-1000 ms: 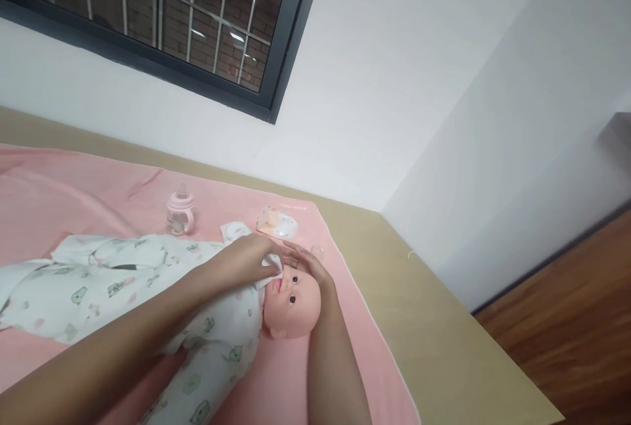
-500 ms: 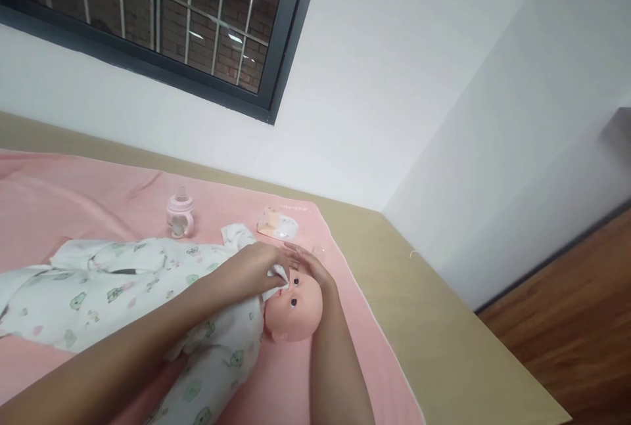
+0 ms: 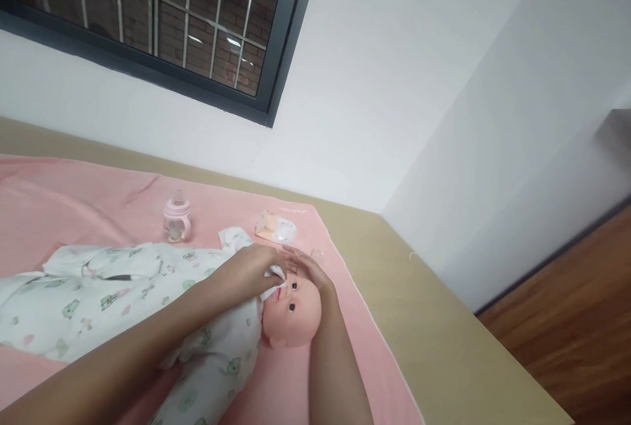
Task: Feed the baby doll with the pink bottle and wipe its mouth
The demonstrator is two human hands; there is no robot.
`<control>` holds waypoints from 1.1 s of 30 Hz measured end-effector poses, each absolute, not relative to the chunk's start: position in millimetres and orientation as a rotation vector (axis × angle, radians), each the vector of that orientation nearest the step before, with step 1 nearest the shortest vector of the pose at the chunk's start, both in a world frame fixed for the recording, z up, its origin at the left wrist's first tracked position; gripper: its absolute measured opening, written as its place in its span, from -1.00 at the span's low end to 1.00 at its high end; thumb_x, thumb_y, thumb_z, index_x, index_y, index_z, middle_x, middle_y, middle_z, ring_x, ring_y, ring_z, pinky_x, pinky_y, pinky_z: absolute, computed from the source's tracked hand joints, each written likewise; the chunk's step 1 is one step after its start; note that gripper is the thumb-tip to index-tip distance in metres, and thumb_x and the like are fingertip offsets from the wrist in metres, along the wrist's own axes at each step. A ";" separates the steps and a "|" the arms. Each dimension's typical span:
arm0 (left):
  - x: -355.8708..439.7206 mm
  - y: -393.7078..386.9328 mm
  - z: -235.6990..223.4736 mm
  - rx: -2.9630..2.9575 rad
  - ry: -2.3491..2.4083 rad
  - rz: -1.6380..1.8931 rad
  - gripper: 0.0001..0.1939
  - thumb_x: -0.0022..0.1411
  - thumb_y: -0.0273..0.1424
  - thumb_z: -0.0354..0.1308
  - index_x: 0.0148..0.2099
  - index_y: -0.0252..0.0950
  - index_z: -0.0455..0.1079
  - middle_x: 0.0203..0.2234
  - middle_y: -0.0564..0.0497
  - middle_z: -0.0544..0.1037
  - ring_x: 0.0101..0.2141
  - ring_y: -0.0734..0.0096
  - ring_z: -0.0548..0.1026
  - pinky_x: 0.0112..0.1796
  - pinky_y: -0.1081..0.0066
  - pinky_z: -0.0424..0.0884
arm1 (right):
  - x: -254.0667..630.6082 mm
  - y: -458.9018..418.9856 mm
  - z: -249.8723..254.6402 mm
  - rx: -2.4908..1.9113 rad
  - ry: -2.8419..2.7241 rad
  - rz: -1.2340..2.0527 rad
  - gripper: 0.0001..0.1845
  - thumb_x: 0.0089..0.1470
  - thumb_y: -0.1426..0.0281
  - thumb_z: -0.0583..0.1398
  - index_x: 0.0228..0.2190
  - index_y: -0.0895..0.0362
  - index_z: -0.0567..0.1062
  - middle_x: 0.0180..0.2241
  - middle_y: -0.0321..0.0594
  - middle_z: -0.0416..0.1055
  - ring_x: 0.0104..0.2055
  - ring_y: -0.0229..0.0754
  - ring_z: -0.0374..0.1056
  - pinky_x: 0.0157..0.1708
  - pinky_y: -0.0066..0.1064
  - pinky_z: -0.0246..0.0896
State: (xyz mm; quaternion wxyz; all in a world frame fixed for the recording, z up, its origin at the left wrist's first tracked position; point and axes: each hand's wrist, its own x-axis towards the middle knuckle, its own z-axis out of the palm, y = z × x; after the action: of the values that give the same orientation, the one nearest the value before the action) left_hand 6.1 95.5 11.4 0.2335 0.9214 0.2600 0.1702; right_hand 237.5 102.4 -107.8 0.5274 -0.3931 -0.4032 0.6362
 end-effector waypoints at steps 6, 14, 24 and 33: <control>-11.5 99.8 25.5 2.412 0.704 0.317 -0.79 0.09 -0.39 0.05 -0.33 -0.19 0.53 -0.38 0.09 0.59 -0.36 0.34 0.52 -0.39 0.49 0.28 | 236.3 101.3 -105.3 -0.946 -0.955 1.523 -0.47 -0.08 0.22 0.31 -0.05 0.11 0.42 -0.13 -0.12 0.49 -0.08 -0.08 0.42 0.14 -0.10 0.08; -8.7 99.6 23.3 2.472 0.715 0.198 -0.81 -0.01 -0.43 0.07 -0.37 -0.22 0.52 -0.46 0.07 0.57 -0.41 0.31 0.50 -0.45 0.47 0.23 | 233.9 99.4 -104.2 -0.916 -0.915 1.542 -0.50 -0.07 0.28 0.31 -0.07 0.14 0.43 -0.09 -0.09 0.48 0.00 -0.05 0.39 0.15 -0.11 0.09; -5.4 98.9 17.7 2.514 0.777 0.228 -0.80 -0.03 -0.45 0.04 -0.41 -0.20 0.49 -0.50 0.06 0.54 -0.40 0.31 0.48 -0.46 0.46 0.20 | 231.9 98.4 -107.3 -0.899 -0.907 1.519 -0.55 -0.04 0.29 0.29 -0.08 0.13 0.44 -0.03 -0.10 0.45 0.00 -0.08 0.38 0.14 -0.13 0.13; -4.8 98.7 20.7 2.531 0.811 0.212 -0.80 0.00 -0.48 0.06 -0.38 -0.21 0.51 -0.42 0.04 0.57 -0.33 0.27 0.48 -0.39 0.44 0.22 | 236.4 103.2 -107.6 -0.902 -0.915 1.548 -0.47 -0.10 0.25 0.34 -0.07 0.14 0.43 -0.07 -0.09 0.47 -0.04 -0.08 0.41 0.13 -0.12 0.12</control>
State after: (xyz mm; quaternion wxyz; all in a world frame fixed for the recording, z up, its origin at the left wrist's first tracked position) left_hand -4.8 98.7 20.7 0.2354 0.9226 0.2957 0.0772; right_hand 236.4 103.2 -107.6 0.5352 -0.3788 -0.3843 0.6498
